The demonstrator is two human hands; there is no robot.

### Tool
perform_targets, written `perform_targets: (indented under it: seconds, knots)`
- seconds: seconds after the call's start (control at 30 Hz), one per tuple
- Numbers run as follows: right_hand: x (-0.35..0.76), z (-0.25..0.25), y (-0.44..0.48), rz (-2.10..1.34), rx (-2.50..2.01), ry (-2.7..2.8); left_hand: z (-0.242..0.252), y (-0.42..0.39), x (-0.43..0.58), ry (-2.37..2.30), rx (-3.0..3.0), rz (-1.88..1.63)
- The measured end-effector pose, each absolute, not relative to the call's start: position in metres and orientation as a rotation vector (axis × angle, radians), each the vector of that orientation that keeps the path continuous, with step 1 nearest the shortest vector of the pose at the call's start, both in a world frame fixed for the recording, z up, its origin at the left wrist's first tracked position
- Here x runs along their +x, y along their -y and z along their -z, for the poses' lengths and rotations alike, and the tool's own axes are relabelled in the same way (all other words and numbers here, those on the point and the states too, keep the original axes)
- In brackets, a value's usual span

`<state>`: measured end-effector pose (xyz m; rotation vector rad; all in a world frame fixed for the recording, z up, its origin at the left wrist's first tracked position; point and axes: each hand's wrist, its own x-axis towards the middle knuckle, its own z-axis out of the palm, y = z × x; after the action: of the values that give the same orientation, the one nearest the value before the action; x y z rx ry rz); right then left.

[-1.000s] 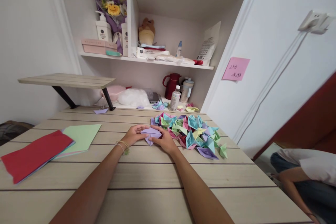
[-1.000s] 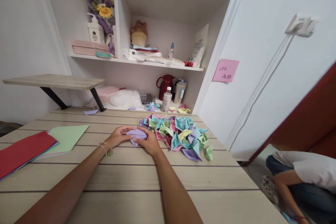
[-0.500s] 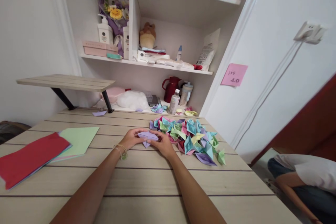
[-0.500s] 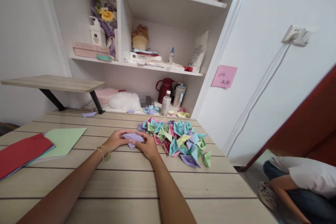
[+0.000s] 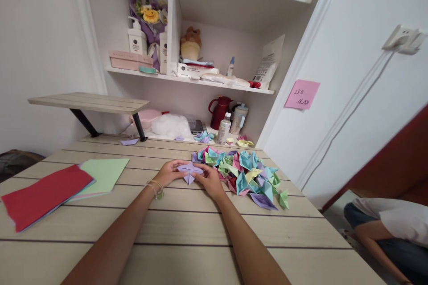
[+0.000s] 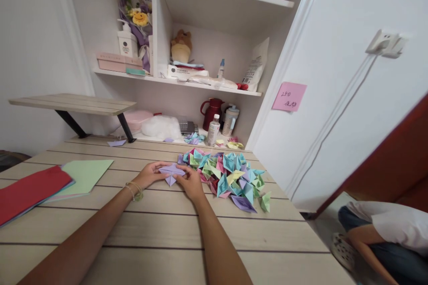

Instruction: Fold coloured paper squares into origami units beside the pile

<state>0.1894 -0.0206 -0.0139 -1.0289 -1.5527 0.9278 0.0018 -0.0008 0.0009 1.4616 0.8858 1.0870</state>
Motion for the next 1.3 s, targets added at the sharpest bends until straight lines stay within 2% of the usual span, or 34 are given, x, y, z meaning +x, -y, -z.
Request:
perform_targets:
  seconds: [0.87,1.1,1.3]
  knots:
    - [0.1861,0.0153,0.0199,-0.967,-0.983,1.526,-0.0032,-0.0001,0.0042,-0.955,1.545,-1.113]
    - [0.1867,0.0173,0.0183,-0.939,-0.995,1.491,0.0027,-0.0031,0.0056,-0.949,1.446,-1.299]
    - [0.1872,0.0153,0.0194,-0.839,-1.038,1.532,-0.0011,0.0013,0.0067,-0.880,1.444,-1.191]
